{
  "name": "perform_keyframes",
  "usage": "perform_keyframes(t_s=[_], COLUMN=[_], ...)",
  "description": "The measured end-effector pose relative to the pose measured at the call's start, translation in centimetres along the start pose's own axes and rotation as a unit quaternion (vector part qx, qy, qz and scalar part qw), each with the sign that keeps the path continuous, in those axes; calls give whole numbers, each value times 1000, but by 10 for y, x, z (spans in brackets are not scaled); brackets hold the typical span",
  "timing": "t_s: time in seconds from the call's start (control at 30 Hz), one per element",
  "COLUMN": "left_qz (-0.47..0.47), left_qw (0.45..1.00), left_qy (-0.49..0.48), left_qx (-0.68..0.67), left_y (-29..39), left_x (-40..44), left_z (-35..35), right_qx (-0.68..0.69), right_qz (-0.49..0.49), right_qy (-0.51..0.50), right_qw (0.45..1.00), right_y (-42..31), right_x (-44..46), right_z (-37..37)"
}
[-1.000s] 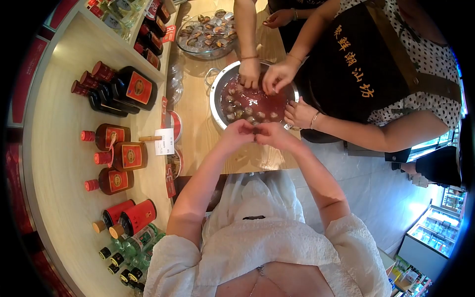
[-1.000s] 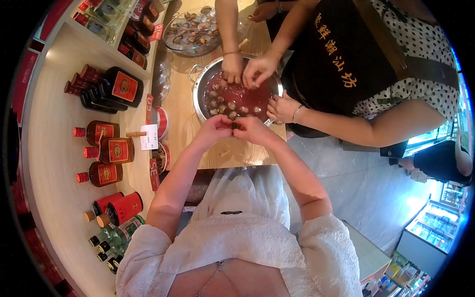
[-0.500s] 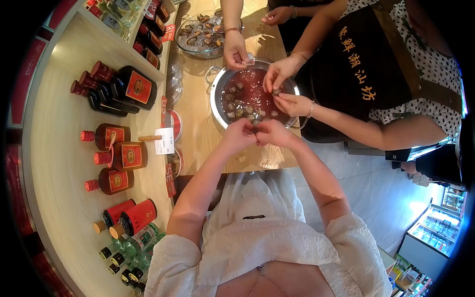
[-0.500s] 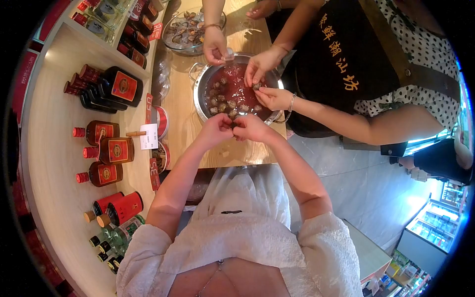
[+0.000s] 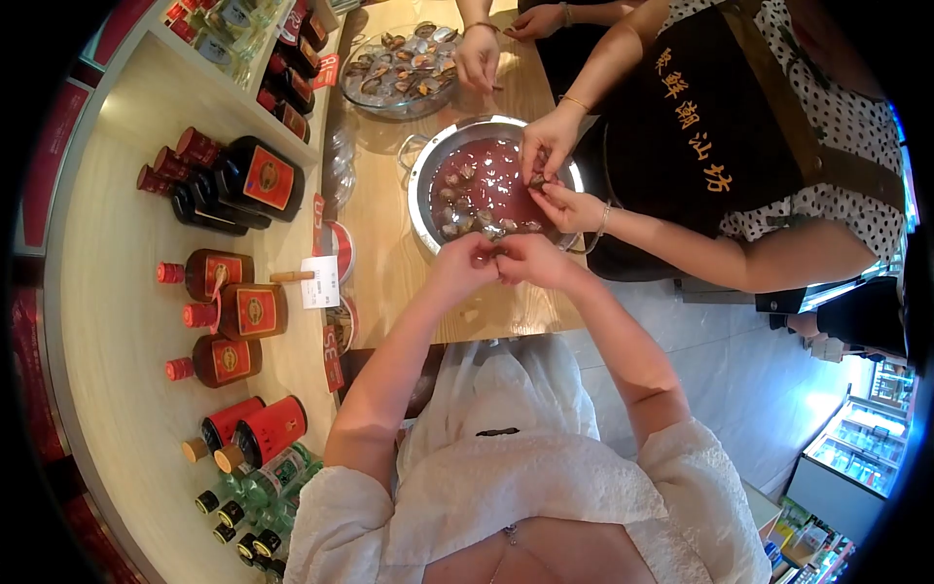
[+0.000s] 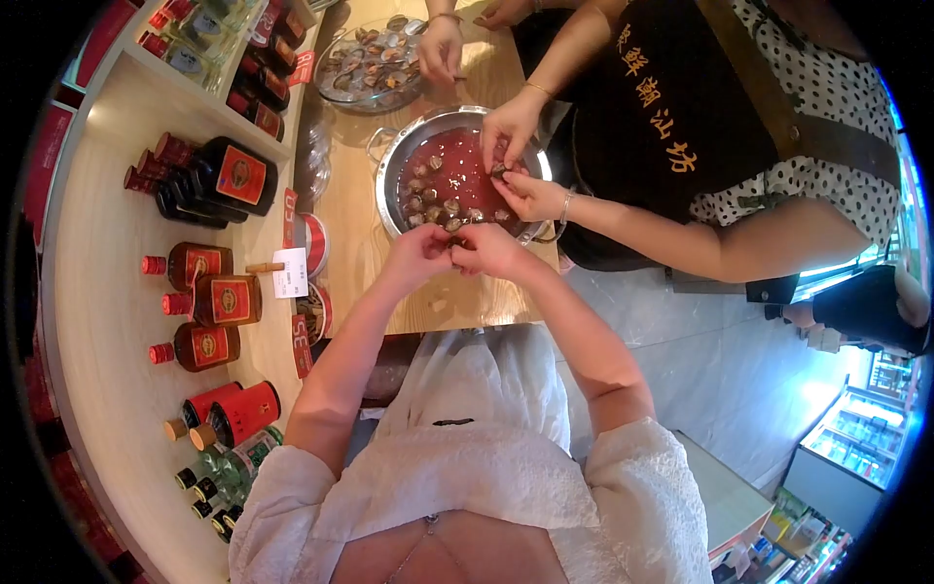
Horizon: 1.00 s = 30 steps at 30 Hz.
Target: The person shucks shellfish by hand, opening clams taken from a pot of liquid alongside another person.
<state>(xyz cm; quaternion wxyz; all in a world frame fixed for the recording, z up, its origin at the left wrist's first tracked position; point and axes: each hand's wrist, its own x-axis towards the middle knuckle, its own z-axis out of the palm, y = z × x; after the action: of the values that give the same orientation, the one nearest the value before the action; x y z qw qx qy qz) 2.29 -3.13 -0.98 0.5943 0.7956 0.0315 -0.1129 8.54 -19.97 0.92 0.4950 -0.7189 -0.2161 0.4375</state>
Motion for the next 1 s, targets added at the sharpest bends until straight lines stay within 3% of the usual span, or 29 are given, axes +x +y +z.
perform_keyframes(t_s=[0.13, 0.23, 0.3, 0.5, 0.63, 0.73, 0.9, 1.0], left_qz=[-16, -18, -74, -93, -151, -173, -185, -170], left_qw=[1000, 999, 979, 955, 948, 970, 971, 975], left_qy=[16, 10, -29, -43, -11, 14, -19, -55], left_qx=[5, -39, -185, -277, -279, -169, -152, -134], left_y=[-3, 4, 12, 9, 23, 23, 7, 7], left_x=[3, 1, -1, -1, -1, 3, 12, 13], left_z=[2, -6, -13, -17, -15, -11, -9, -12], right_qx=[-51, 65, 159, 190, 182, 147, 37, 81], right_qz=[-20, -46, -39, -21, -6, 1, -47, -57], right_qy=[30, 8, -8, -34, -19, -2, 14, 15], right_qw=[998, 997, 987, 981, 983, 989, 998, 995], right_y=[4, 5, 5, 1, -1, 0, 8, 13], right_x=[2, -2, -3, -5, -2, 1, 6, 8], right_z=[1, -4, -8, -17, -14, -12, -11, -15])
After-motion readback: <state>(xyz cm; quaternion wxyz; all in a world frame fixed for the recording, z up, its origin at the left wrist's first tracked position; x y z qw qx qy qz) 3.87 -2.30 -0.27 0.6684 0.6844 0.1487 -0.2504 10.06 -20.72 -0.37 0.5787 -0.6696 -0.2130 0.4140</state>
